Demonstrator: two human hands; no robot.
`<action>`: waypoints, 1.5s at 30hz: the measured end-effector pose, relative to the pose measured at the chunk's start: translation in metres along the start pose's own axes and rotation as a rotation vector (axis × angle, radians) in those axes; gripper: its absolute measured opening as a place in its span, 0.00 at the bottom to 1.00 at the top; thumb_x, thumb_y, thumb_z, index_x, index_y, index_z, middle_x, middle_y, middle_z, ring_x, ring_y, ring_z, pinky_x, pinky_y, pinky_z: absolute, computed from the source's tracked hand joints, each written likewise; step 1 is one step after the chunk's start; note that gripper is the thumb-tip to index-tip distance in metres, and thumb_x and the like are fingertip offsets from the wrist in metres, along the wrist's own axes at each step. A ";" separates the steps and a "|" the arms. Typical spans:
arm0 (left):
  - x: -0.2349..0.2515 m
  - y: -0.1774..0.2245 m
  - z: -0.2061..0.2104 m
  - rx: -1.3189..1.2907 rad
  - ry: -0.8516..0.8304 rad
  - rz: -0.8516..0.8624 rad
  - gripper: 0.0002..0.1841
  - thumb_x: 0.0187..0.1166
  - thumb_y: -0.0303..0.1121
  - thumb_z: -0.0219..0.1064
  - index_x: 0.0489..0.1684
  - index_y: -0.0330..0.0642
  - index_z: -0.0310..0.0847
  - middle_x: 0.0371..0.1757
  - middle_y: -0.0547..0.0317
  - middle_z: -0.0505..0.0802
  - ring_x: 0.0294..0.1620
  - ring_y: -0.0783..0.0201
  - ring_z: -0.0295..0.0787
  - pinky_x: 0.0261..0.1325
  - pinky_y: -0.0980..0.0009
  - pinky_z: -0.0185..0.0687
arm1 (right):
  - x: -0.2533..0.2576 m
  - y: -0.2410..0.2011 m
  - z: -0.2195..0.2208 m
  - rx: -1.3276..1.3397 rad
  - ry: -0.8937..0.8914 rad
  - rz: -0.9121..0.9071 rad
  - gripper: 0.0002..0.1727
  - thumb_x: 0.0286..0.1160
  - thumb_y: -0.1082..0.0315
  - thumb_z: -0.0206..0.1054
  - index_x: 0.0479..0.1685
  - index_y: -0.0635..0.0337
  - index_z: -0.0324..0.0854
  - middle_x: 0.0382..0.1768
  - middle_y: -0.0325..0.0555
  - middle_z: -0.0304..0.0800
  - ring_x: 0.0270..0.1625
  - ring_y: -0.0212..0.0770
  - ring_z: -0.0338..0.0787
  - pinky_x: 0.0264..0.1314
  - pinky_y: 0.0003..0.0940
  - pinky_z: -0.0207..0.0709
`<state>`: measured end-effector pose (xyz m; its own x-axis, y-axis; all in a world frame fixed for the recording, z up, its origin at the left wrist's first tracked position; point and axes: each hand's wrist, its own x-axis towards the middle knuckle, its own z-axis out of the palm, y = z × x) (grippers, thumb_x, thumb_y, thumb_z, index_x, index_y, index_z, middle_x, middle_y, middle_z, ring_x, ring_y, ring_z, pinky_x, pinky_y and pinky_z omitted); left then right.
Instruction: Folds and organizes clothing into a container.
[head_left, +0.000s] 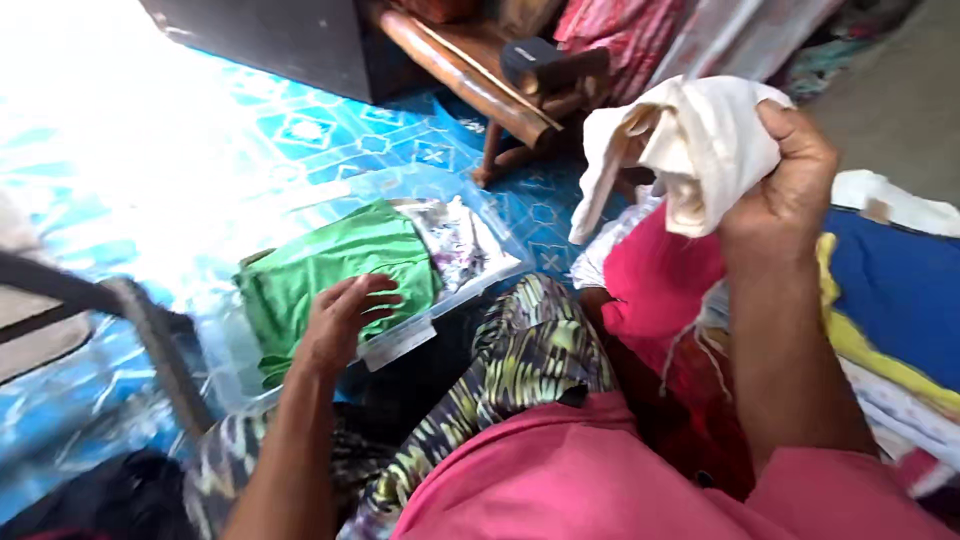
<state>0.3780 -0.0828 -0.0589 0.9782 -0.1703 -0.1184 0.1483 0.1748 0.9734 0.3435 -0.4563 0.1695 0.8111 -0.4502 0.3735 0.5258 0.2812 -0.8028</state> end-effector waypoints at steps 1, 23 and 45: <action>0.000 -0.001 0.002 -0.007 -0.113 0.025 0.23 0.86 0.48 0.50 0.53 0.40 0.86 0.54 0.57 0.95 0.51 0.61 0.94 0.55 0.61 0.91 | -0.009 0.019 0.015 0.010 -0.011 0.042 0.13 0.86 0.73 0.45 0.45 0.53 0.77 0.39 0.38 0.91 0.46 0.32 0.92 0.55 0.34 0.89; 0.002 0.026 0.015 0.003 0.348 -0.108 0.23 0.68 0.12 0.67 0.64 0.33 0.74 0.49 0.51 0.90 0.43 0.65 0.90 0.48 0.64 0.90 | -0.117 0.176 0.032 -0.439 -0.587 0.973 0.08 0.89 0.72 0.54 0.49 0.67 0.77 0.35 0.46 0.91 0.28 0.37 0.92 0.34 0.31 0.89; -0.002 0.027 -0.018 -0.259 0.307 -0.058 0.08 0.83 0.19 0.56 0.49 0.42 0.77 0.33 0.64 0.94 0.31 0.72 0.93 0.37 0.73 0.92 | -0.014 0.326 0.002 -1.461 -0.968 0.824 0.41 0.71 0.52 0.78 0.72 0.79 0.73 0.69 0.82 0.77 0.74 0.75 0.77 0.77 0.72 0.66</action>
<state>0.3825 -0.0605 -0.0361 0.9592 0.1036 -0.2630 0.1978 0.4185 0.8864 0.5042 -0.3568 -0.0970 0.8225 0.0948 -0.5608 -0.1718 -0.8985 -0.4040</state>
